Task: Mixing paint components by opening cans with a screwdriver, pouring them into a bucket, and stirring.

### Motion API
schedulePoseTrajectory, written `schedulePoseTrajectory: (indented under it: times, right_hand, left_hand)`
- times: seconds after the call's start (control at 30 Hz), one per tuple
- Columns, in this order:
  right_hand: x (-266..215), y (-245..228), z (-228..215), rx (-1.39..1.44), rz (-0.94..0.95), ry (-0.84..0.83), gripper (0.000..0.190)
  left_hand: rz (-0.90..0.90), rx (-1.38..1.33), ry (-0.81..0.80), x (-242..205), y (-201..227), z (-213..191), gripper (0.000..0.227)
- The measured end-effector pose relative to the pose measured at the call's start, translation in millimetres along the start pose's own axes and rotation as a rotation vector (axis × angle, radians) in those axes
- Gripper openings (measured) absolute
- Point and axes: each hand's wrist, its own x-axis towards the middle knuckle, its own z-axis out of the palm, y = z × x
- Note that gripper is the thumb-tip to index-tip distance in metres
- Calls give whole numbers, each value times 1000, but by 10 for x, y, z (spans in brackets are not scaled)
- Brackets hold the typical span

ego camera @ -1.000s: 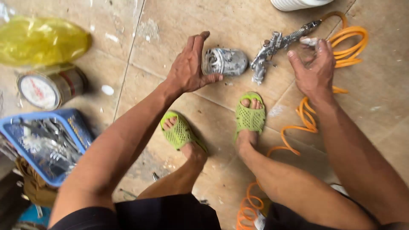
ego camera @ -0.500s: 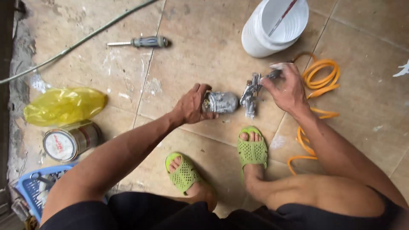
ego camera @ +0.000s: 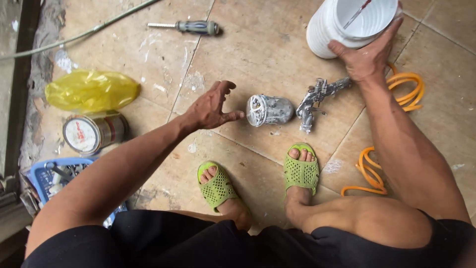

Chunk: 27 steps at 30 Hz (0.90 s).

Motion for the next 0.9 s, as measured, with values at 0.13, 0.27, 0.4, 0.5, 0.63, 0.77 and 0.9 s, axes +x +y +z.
schedulePoseTrajectory:
  times: [0.13,0.27,0.4,0.5,0.63,0.77,0.9]
  right_hand:
    - [118,-777,-64,0,-148,6,124]
    - [32,-926,75,28,-196,-41,126]
    - [-41,-1633,224,112,-325,-166,121]
    - [-162,-1624,466,76,-413,-219,134]
    - [-210,-2362,743,314,-473,-258,121]
    - [-301,-2634,949,195,-584,-318,125]
    - [-345,-2699,1152,121,-599,-404,133]
  left_hand:
    - [-53,33,31,-186,-160,-44,96]
    - [-105,11,77,-345,-241,-51,85]
    - [-100,-50,231,-610,-186,-134,66]
    - [-156,-140,307,-851,-69,-146,56]
    - [-157,-137,354,-1217,-129,-72,62]
    - [-221,-103,639,-1540,-267,8,54]
    - [-309,-156,1071,-1828,-394,158,36]
